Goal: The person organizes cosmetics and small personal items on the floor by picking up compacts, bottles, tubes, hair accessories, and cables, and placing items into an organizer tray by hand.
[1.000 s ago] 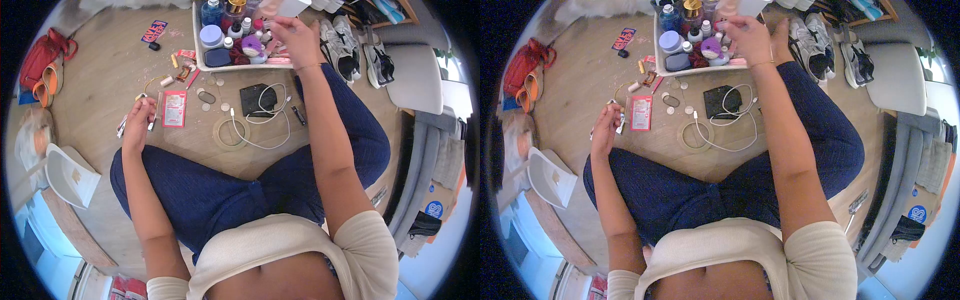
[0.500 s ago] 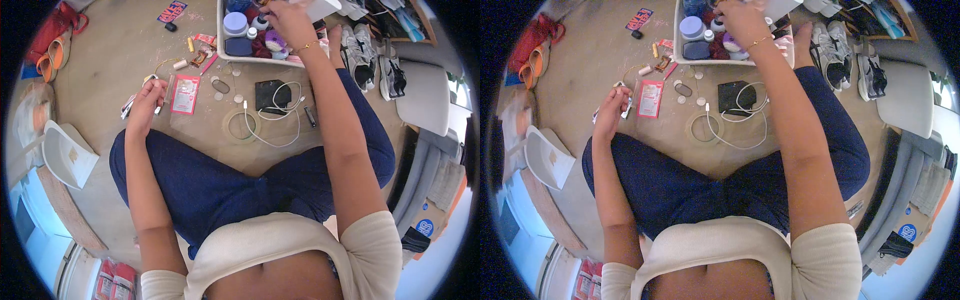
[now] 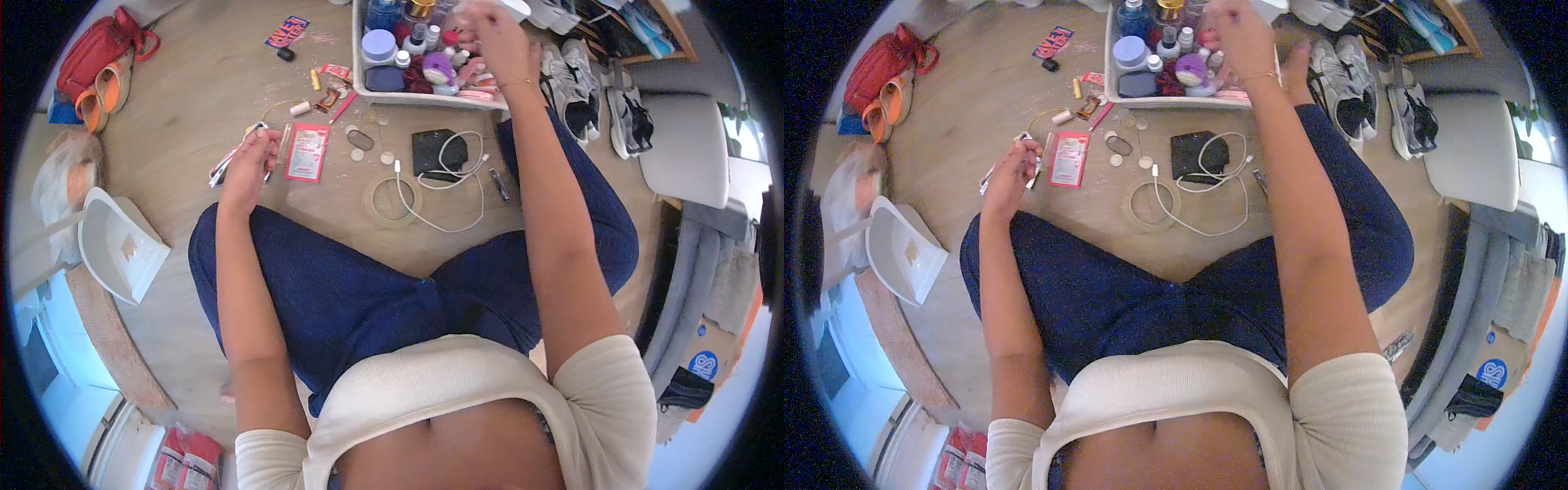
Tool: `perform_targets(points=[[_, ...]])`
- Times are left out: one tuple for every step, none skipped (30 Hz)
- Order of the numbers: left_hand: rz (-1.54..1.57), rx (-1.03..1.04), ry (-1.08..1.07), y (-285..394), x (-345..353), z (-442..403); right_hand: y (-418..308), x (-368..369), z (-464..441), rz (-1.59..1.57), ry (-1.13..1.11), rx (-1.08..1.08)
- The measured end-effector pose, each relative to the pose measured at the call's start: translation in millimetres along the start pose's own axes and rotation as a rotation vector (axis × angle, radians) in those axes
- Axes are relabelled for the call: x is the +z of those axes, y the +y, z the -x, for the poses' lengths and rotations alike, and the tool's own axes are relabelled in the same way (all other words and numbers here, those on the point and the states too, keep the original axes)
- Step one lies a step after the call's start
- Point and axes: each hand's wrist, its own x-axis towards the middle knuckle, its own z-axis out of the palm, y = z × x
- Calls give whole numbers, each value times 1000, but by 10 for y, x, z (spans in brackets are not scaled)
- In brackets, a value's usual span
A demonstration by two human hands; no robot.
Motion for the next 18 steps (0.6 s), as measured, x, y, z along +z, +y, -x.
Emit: perform_targets(points=[[2,0,-14,-6,3,-5,92,-123,13,8,11,1],[67,3,6,6,3,-24,204,-250,36,-409,21,211],[131,5,27,20,11,-40,344,-377,51,-831,29,415],[129,6,15,41,29,-47,388,-467,100,-956,-107,443],[182,4,-29,64,39,-50,444,-501,136,-955,-98,439],[235,1,-71,89,51,-46,405,-475,252,-1048,-143,425],[289,-3,-110,109,65,-38,393,-447,345,-1139,-192,411],[290,-3,-114,117,88,-30,382,-414,405,-1058,-137,395],[238,1,-118,120,123,-15,390,-399,441,-1056,-135,395],[187,4,-120,122,154,3,396,-385,473,-1035,-222,361],[189,3,-119,130,176,27,401,-377,512,-1013,-308,328],[191,-5,-151,143,190,48,358,-387,554,-960,-362,364],[193,-13,-183,146,202,67,375,-375,563,-961,-364,365],[191,-16,-179,141,218,83,397,-352,584,-967,-358,387],[190,-22,-179,139,236,85,442,-338,598,-973,-352,407],[190,-25,-180,141,251,81,485,-324,611,-975,-353,407],[188,-26,-178,128,259,73,530,-310,627,-965,-331,399],[159,-39,-160,106,269,62,513,-294,643,-954,-310,391]])
